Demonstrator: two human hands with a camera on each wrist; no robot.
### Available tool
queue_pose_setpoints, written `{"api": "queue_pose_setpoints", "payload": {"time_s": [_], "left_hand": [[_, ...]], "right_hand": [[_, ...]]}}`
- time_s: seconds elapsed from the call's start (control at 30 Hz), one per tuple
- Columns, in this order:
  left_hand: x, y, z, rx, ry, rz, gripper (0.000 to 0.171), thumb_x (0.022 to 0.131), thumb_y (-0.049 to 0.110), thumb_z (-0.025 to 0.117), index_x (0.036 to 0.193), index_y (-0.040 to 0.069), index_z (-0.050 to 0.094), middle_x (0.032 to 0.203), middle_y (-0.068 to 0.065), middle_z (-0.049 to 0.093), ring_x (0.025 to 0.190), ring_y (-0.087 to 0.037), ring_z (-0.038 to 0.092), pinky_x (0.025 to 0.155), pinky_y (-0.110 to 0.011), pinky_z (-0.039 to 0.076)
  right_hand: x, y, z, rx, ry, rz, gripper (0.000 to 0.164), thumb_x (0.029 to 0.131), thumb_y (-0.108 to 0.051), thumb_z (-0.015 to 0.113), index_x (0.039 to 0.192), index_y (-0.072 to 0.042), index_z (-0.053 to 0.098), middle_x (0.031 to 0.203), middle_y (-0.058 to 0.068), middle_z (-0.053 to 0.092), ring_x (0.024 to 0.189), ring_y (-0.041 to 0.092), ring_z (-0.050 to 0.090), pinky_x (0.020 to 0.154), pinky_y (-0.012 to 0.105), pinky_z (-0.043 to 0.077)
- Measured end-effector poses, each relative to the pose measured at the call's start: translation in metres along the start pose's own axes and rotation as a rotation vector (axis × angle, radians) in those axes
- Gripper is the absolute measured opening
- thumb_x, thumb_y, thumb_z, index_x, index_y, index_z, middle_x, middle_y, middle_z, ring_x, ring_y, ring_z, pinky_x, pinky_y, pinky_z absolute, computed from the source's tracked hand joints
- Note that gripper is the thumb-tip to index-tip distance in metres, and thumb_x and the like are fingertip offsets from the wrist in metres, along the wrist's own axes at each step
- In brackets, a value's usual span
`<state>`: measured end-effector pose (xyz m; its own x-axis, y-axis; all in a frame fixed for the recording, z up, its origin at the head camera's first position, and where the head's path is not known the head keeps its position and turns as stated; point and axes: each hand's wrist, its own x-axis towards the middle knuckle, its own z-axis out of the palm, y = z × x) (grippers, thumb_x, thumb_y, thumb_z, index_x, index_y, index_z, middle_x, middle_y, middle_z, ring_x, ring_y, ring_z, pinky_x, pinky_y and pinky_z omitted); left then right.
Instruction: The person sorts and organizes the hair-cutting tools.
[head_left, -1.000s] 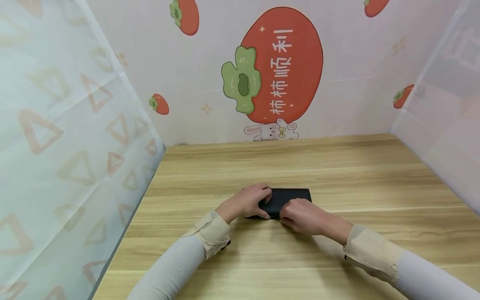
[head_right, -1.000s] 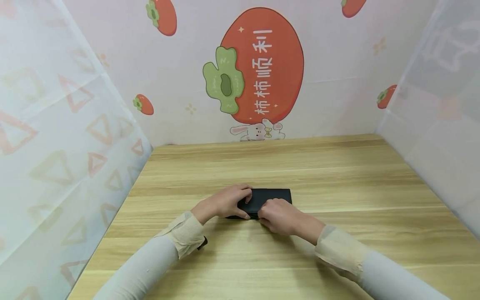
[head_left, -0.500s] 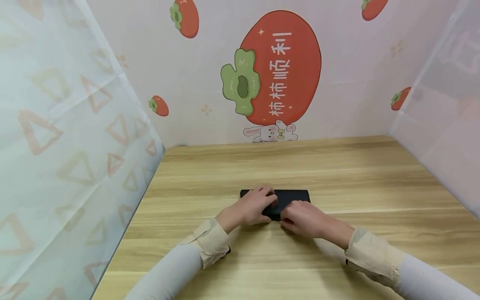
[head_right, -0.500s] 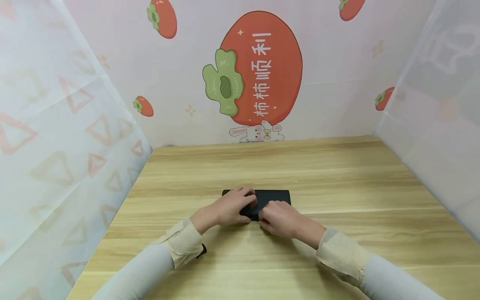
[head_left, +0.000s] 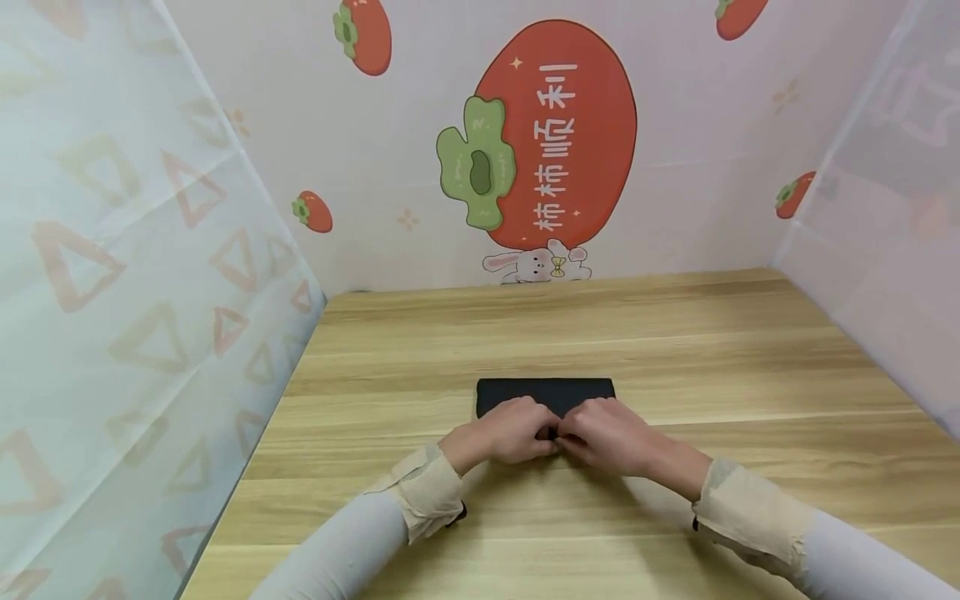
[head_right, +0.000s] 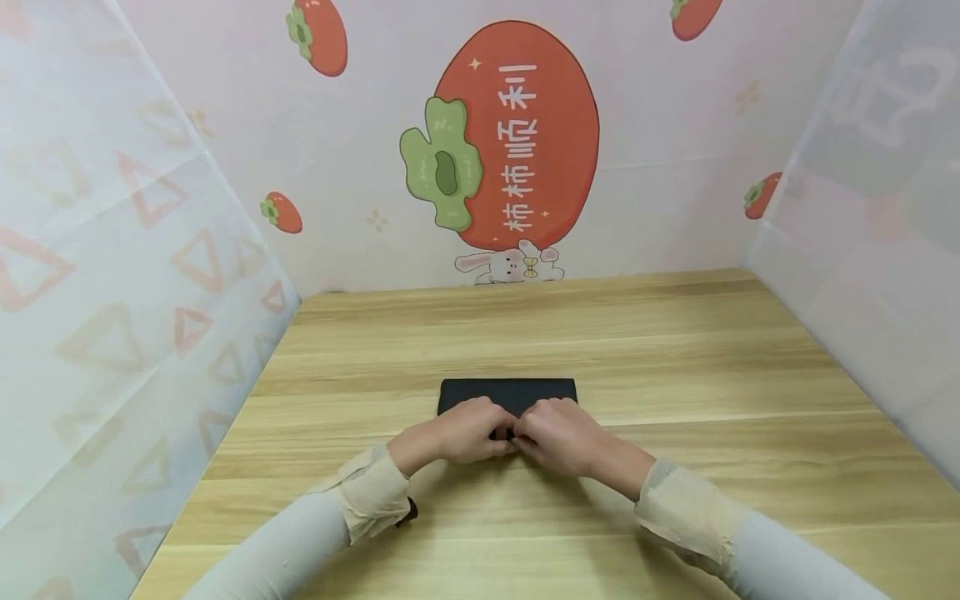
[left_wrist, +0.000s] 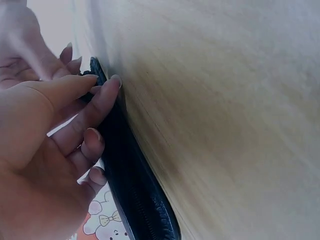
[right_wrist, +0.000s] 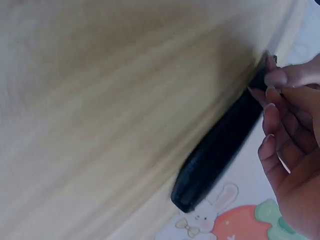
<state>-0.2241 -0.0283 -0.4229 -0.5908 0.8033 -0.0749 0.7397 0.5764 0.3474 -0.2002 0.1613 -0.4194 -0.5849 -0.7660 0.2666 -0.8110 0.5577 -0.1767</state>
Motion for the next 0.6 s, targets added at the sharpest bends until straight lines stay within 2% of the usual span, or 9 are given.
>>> {"api": "queue_pose_setpoints", "payload": {"time_s": [0.1,0.2,0.27,0.3,0.4,0.47,0.53,0.6], "left_hand": [[-0.001,0.001,0.001,-0.002,0.009,-0.004,0.006,0.087,0.029,0.064,0.084,0.024,0.065,0.058,0.013,0.052,0.049,0.0,0.045,0.049,-0.016,0.037],[-0.002,0.001,0.0,-0.024,0.015,-0.002,0.01,0.085,0.031,0.066,0.085,0.022,0.067,0.063,0.017,0.055,0.054,0.003,0.049,0.053,-0.014,0.04],[-0.003,0.002,-0.001,-0.038,0.021,0.003,0.011,0.086,0.031,0.066,0.087,0.021,0.069,0.066,0.019,0.057,0.056,0.005,0.051,0.055,-0.013,0.041],[-0.004,0.002,-0.002,-0.042,0.025,0.004,0.012,0.086,0.031,0.065,0.086,0.021,0.07,0.065,0.018,0.057,0.055,0.005,0.051,0.054,-0.013,0.042],[-0.005,0.003,-0.002,-0.041,0.04,0.006,0.013,0.089,0.029,0.062,0.085,0.02,0.07,0.064,0.017,0.057,0.052,0.004,0.05,0.052,-0.014,0.041],[-0.005,0.003,-0.001,-0.029,0.051,0.004,0.013,0.09,0.027,0.061,0.084,0.02,0.07,0.064,0.017,0.057,0.051,0.004,0.049,0.053,-0.014,0.041],[-0.006,0.003,0.0,-0.023,0.059,0.002,0.012,0.09,0.025,0.061,0.084,0.018,0.07,0.064,0.015,0.056,0.051,0.002,0.049,0.053,-0.014,0.041],[-0.007,0.003,0.001,-0.016,0.071,-0.003,0.008,0.089,0.022,0.062,0.086,0.018,0.068,0.065,0.014,0.055,0.052,0.001,0.048,0.053,-0.014,0.04]], "right_hand": [[0.002,0.003,-0.009,0.007,0.013,-0.003,0.017,0.086,-0.021,0.064,0.07,-0.025,0.062,0.062,-0.02,0.045,0.051,-0.003,0.041,0.049,0.018,0.036],[0.005,0.009,-0.021,-0.009,0.012,0.034,0.013,0.087,-0.024,0.063,0.075,-0.026,0.063,0.067,-0.02,0.048,0.054,-0.002,0.043,0.05,0.019,0.038],[0.007,0.014,-0.027,-0.023,-0.016,0.078,0.005,0.087,-0.026,0.063,0.084,-0.024,0.066,0.076,-0.016,0.053,0.06,0.0,0.047,0.054,0.021,0.041],[0.008,0.017,-0.03,-0.032,-0.036,0.106,0.008,0.087,-0.028,0.063,0.091,-0.022,0.067,0.083,-0.013,0.056,0.065,0.003,0.051,0.057,0.023,0.043],[0.012,0.025,-0.03,-0.053,-0.125,0.188,0.044,0.082,-0.039,0.067,0.117,-0.015,0.06,0.11,-0.002,0.056,0.083,0.013,0.058,0.067,0.032,0.048],[0.014,0.029,-0.025,-0.052,-0.21,0.244,0.07,0.077,-0.047,0.069,0.133,-0.01,0.048,0.128,0.007,0.047,0.092,0.021,0.058,0.073,0.038,0.048],[0.016,0.033,-0.018,-0.039,-0.277,0.285,0.086,0.073,-0.052,0.071,0.14,-0.009,0.038,0.136,0.011,0.04,0.095,0.025,0.058,0.076,0.041,0.047],[0.018,0.035,-0.012,-0.015,-0.324,0.312,0.092,0.072,-0.052,0.072,0.142,-0.009,0.033,0.136,0.013,0.039,0.092,0.024,0.057,0.077,0.04,0.047]]}}
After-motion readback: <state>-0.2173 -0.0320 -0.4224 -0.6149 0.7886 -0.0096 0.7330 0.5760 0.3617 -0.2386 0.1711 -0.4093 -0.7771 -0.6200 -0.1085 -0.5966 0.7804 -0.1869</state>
